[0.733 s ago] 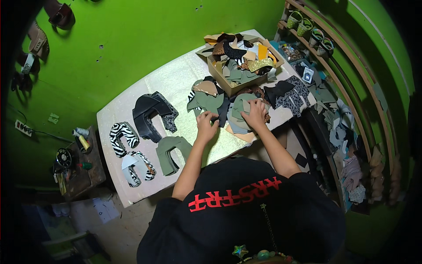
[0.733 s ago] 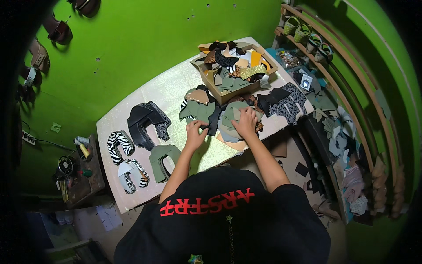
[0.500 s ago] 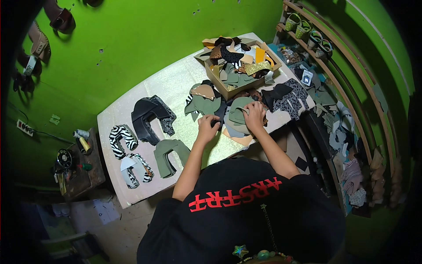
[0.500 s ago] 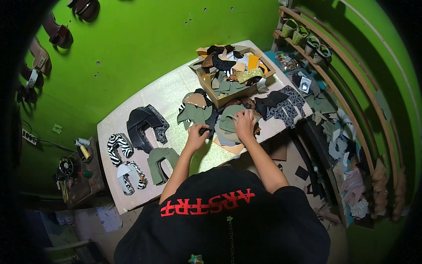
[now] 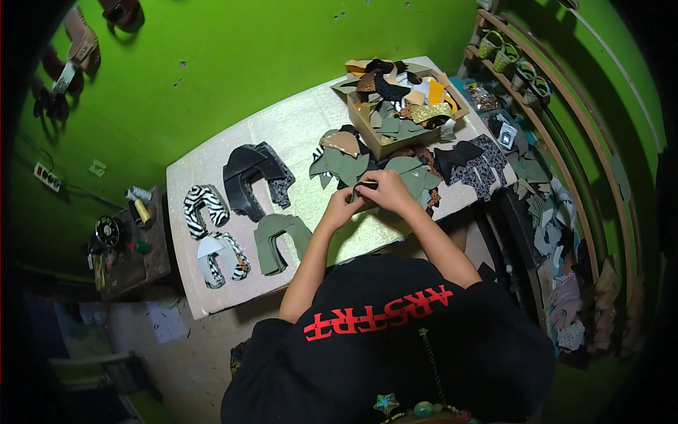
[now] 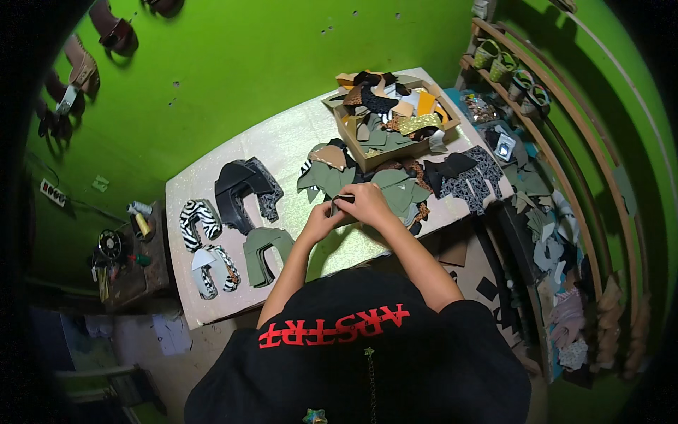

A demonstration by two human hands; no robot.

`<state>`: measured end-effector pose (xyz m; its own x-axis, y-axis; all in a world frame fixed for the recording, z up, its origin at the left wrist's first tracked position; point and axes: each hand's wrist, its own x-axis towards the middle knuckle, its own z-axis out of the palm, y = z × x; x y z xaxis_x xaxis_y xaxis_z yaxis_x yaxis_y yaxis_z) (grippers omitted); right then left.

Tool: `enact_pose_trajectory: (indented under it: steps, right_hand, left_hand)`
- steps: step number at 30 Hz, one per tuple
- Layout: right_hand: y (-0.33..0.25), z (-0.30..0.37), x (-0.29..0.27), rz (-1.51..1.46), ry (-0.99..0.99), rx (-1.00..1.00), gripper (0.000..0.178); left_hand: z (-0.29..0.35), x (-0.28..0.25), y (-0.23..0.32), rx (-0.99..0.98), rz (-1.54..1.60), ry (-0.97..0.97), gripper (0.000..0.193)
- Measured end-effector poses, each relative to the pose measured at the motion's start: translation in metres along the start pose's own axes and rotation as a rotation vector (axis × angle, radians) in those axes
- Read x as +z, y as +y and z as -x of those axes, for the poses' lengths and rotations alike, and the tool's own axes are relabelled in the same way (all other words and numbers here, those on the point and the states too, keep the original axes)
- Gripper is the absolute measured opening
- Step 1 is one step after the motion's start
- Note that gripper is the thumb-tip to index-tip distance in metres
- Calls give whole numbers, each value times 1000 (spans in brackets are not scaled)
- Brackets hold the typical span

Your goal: Sorting and inspecting various cut leather and fabric pieces for shoe upper assembly.

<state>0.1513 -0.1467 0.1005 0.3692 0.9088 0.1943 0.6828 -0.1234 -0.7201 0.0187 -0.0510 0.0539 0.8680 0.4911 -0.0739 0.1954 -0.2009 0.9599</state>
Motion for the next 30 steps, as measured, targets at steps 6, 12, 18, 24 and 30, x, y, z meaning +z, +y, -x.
enact_pose_trajectory:
  steps: [6,12,18,24,30]
  right_hand:
    - [-12,-11,22,-127,39,4,25]
    - [-38,-16,51,-131,45,69,28]
    - [-54,-14,112,-161,-170,133,34]
    - [-58,-9,180,-244,-177,136,20]
    - [-65,-3,206,-175,-64,258,18]
  left_hand:
    - [35,-36,-20,-97,198,73,20]
    - [83,-82,-26,-197,303,198,18]
    - [140,-131,-58,-261,229,354,20]
    - [175,-151,-87,-342,119,512,18]
    - [180,-153,-123,-444,-22,601,24]
